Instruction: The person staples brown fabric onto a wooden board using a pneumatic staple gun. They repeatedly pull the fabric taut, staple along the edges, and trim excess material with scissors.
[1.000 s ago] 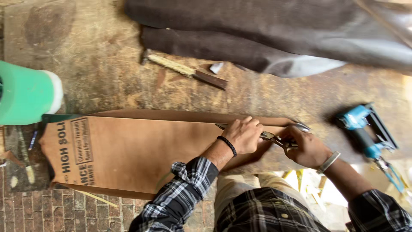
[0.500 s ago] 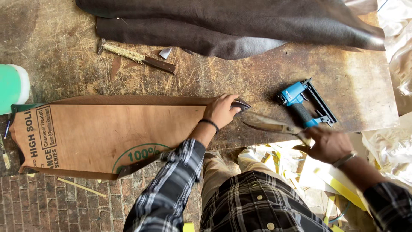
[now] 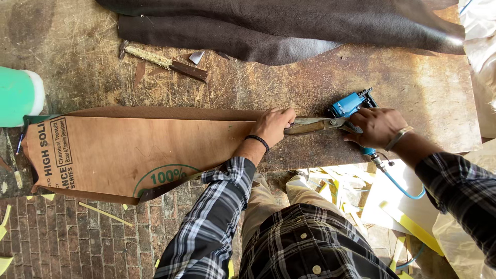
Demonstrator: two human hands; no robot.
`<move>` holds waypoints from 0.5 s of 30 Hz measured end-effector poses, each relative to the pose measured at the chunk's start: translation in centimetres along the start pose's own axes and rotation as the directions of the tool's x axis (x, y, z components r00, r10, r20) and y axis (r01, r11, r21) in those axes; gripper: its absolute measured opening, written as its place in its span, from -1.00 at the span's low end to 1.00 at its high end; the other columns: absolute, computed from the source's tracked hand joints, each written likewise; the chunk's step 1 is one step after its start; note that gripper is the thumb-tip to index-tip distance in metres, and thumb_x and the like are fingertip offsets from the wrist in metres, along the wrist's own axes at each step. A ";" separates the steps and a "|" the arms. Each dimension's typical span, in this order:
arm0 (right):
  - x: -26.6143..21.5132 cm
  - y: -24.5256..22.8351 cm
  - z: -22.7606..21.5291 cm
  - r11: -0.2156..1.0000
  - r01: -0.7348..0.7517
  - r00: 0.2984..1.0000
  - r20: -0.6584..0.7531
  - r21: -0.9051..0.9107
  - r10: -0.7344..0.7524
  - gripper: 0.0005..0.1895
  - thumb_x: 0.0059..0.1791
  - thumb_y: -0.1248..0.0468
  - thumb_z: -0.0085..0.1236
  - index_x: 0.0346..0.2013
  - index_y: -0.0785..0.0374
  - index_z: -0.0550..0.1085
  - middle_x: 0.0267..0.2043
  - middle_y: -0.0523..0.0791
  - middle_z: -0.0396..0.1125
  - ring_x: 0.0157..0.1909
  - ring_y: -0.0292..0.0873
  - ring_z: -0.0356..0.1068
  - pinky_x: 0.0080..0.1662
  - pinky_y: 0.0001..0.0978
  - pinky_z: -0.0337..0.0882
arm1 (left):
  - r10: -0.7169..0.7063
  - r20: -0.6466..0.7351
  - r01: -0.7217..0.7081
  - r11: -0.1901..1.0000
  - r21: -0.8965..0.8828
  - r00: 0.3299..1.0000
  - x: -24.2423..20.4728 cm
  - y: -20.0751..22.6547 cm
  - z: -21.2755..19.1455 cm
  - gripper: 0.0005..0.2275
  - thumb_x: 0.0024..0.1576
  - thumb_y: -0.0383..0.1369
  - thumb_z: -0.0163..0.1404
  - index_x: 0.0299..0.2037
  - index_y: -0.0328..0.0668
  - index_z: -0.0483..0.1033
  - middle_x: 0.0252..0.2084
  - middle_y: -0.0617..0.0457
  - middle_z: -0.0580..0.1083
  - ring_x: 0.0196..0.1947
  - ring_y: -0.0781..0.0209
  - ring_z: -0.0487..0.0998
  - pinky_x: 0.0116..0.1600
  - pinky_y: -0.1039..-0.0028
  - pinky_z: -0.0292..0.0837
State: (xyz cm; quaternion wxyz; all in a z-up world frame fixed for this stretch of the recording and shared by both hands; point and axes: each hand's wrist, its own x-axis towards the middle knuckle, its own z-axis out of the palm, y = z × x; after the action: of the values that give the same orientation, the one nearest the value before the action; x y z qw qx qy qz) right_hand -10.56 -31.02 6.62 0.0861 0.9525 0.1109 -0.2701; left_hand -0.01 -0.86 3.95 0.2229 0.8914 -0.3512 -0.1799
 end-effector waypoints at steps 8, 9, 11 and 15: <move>2.4 -1.3 1.0 0.976 0.213 0.947 -0.236 -0.038 -0.216 -0.28 -0.05 -0.40 -0.13 0.14 0.00 0.44 0.01 -0.20 0.42 0.02 -0.16 0.44 -0.09 -0.37 0.55 | 0.109 0.040 -0.107 0.993 -0.053 0.993 -3.2 1.4 -2.8 -0.82 0.09 -0.61 -0.01 -0.32 -0.13 0.24 -0.47 0.00 0.39 -0.30 -0.02 0.48 -0.25 0.12 0.34; 2.8 -1.1 1.3 0.964 0.260 0.888 -0.377 -0.061 -0.263 -0.29 -0.10 -0.39 -0.07 0.04 0.05 0.48 -0.05 -0.16 0.43 -0.04 -0.12 0.45 -0.13 -0.32 0.55 | 0.097 0.040 -0.094 0.994 -0.056 0.994 -3.0 1.6 -2.9 -0.82 0.08 -0.61 -0.02 -0.32 -0.11 0.25 -0.46 0.02 0.39 -0.31 -0.01 0.49 -0.24 0.12 0.34; 3.3 -0.7 2.3 0.949 0.305 0.828 -0.470 -0.081 -0.306 -0.37 -0.11 -0.35 0.02 -0.09 0.08 0.51 -0.16 -0.15 0.43 -0.14 -0.10 0.45 -0.21 -0.29 0.54 | 0.092 0.036 -0.089 0.994 -0.069 0.995 -2.9 1.9 -2.8 -0.82 0.06 -0.62 -0.03 -0.31 -0.11 0.25 -0.45 0.03 0.40 -0.31 -0.01 0.50 -0.23 0.13 0.34; 4.0 0.1 3.8 0.953 0.293 0.894 -0.331 -0.080 -0.303 -0.57 0.00 -0.22 0.05 -0.14 0.01 0.50 -0.25 -0.22 0.40 -0.32 -0.21 0.43 -0.36 -0.36 0.50 | 0.097 0.019 -0.095 0.992 -0.084 0.995 -2.8 1.4 -2.3 -0.82 0.07 -0.58 0.01 -0.33 -0.12 0.25 -0.46 0.03 0.42 -0.30 -0.03 0.50 -0.22 0.13 0.34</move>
State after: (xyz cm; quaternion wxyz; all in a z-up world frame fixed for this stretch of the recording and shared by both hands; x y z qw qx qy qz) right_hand -9.08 -31.27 1.29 0.0366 0.9552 0.2723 -0.1103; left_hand -1.62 0.88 7.07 0.2643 0.8613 -0.3883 -0.1938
